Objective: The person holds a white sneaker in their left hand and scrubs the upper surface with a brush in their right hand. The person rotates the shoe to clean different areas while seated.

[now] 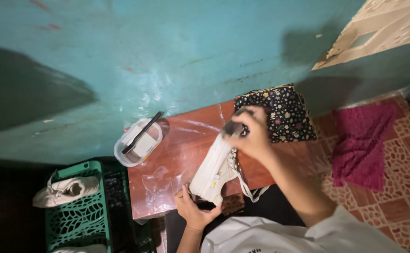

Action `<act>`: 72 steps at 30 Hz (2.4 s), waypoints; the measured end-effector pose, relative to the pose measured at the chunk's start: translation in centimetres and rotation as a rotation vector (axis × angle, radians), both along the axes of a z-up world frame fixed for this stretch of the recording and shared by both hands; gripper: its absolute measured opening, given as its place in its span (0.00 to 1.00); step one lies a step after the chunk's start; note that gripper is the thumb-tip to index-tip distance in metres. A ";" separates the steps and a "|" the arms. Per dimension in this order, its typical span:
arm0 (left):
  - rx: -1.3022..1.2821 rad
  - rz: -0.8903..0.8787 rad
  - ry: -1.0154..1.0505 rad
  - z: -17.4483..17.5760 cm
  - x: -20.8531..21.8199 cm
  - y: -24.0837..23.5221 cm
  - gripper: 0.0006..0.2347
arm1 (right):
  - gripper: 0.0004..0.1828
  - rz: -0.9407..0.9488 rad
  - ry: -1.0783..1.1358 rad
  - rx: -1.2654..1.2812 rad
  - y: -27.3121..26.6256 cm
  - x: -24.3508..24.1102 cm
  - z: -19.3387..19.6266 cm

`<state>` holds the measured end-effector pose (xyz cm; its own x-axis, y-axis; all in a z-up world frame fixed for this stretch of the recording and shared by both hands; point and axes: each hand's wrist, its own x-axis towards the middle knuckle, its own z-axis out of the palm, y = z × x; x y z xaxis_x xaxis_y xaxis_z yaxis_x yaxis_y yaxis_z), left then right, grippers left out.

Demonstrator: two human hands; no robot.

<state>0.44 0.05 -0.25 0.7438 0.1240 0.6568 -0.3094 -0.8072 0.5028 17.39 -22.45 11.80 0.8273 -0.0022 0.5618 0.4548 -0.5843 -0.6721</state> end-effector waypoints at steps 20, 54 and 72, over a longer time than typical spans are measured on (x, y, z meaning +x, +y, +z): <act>-0.037 -0.006 -0.067 0.1 0.1 0.2 0.50 | 0.27 -0.027 -0.185 -0.237 4.3 -6.2 1.7; -0.203 -0.142 -0.150 0.2 0.1 1.3 0.53 | 0.27 -0.058 -0.207 -0.204 6.6 -7.4 -2.0; -0.165 -0.147 -0.156 -1.9 0.1 1.1 0.58 | 0.28 -0.006 -0.220 -0.215 8.8 -11.1 -2.5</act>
<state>0.57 1.16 -2.15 0.6534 0.1365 0.7446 -0.5013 -0.6590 0.5607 6.30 -13.66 9.26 0.6860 0.1312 0.7157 0.5716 -0.7057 -0.4186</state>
